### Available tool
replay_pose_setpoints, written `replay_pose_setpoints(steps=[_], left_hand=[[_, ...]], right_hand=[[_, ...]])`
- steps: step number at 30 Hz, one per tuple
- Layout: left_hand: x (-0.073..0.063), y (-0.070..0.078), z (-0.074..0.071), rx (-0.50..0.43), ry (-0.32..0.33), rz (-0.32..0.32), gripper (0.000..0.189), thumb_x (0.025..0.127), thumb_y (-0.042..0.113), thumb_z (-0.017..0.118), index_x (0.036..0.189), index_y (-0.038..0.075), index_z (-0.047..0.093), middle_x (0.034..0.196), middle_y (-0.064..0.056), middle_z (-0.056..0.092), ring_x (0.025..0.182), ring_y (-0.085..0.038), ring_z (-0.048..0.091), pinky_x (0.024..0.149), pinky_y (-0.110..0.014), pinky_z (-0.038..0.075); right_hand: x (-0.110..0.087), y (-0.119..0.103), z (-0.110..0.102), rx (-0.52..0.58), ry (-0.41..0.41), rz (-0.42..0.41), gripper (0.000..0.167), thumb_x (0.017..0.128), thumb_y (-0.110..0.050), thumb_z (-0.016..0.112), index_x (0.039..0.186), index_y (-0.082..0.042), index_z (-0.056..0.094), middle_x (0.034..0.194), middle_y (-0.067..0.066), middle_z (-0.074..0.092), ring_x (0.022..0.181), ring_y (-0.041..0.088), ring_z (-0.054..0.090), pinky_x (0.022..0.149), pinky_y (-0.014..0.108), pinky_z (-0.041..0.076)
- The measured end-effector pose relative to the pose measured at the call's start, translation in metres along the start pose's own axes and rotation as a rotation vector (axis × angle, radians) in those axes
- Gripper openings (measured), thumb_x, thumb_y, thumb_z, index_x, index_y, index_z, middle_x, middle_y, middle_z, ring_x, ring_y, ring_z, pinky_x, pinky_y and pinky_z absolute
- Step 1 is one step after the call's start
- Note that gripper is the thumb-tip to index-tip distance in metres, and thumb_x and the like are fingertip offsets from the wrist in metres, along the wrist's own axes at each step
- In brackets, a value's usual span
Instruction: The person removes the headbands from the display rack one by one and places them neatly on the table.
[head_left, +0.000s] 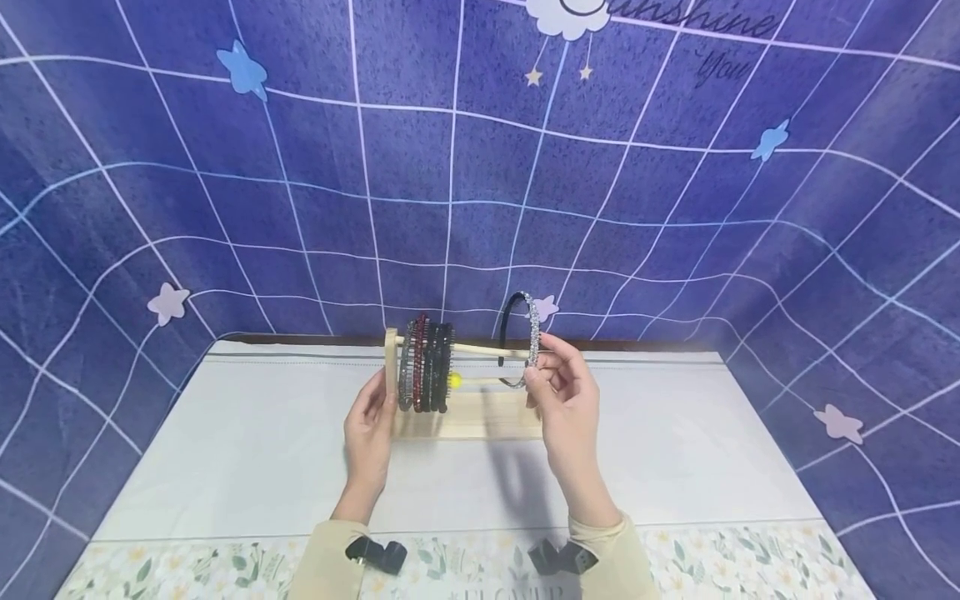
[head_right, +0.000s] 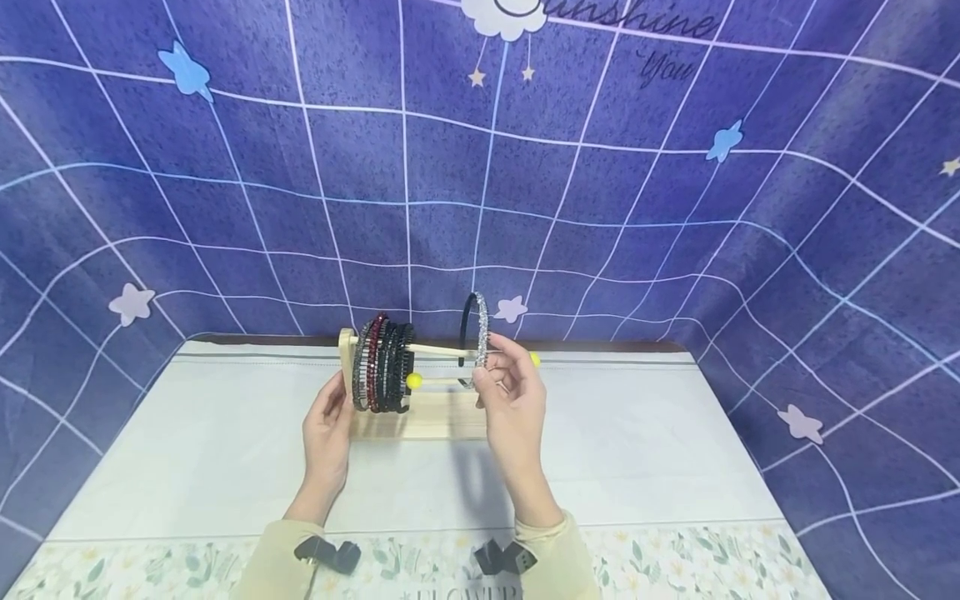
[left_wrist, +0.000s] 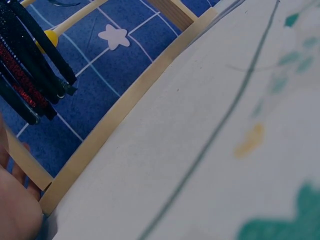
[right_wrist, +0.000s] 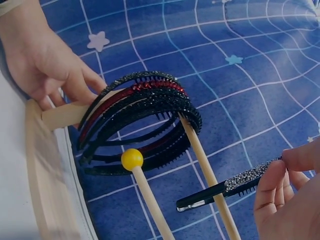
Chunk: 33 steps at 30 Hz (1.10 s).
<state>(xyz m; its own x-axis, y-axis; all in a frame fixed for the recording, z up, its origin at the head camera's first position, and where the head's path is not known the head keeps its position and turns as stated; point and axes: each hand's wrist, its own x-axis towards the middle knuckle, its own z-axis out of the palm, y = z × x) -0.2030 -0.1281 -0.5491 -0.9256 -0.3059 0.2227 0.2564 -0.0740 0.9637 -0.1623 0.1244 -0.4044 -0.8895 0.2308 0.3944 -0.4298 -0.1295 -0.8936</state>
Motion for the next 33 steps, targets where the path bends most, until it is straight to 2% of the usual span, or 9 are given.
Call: replay_pose_setpoints(steps=[6,9,16,24,33], left_hand=[[0.001,-0.001,0.0,-0.008,0.018,-0.003,0.048,0.113,0.009,0.065,0.16,0.003,0.055,0.16,-0.018,0.058,0.142,-0.012,0.059,0.121,-0.018,0.05],[0.0,0.001,0.001,-0.01,0.021,0.001,0.048,0.113,0.009,0.065,0.16,0.002,0.055,0.16,-0.02,0.058,0.139,-0.007,0.06,0.121,-0.018,0.05],[-0.001,0.001,0.001,-0.008,0.027,-0.007,0.048,0.113,0.007,0.065,0.159,0.001,0.056,0.159,-0.021,0.059,0.138,-0.006,0.06,0.12,-0.017,0.05],[0.001,0.001,0.001,-0.005,0.016,-0.002,0.048,0.113,0.009,0.066,0.16,0.002,0.055,0.161,-0.019,0.058,0.145,-0.018,0.058,0.121,-0.019,0.049],[0.001,0.001,0.002,-0.01,0.018,-0.007,0.048,0.113,0.009,0.065,0.16,0.003,0.056,0.16,-0.019,0.058,0.14,-0.01,0.059,0.121,-0.018,0.05]], right_hand=[[0.002,-0.003,-0.001,0.032,0.005,0.004,0.045,0.098,0.017,0.067,0.141,0.01,0.062,0.097,0.0,0.067,0.07,0.008,0.058,0.05,0.015,0.05],[0.004,-0.004,-0.003,0.041,0.013,0.003,0.045,0.097,0.018,0.066,0.141,0.009,0.063,0.097,0.001,0.067,0.07,0.008,0.059,0.048,0.016,0.051],[0.009,-0.008,-0.015,0.082,0.028,-0.015,0.042,0.097,0.018,0.065,0.137,0.006,0.066,0.097,0.002,0.067,0.071,0.008,0.059,0.053,0.015,0.054],[0.017,-0.019,-0.03,0.089,0.077,0.003,0.043,0.097,0.018,0.065,0.135,0.0,0.07,0.094,0.0,0.066,0.072,0.007,0.059,0.056,0.015,0.053],[0.026,-0.026,-0.046,0.087,0.1,0.027,0.044,0.097,0.019,0.062,0.135,-0.002,0.071,0.093,0.0,0.066,0.073,0.008,0.058,0.057,0.016,0.052]])
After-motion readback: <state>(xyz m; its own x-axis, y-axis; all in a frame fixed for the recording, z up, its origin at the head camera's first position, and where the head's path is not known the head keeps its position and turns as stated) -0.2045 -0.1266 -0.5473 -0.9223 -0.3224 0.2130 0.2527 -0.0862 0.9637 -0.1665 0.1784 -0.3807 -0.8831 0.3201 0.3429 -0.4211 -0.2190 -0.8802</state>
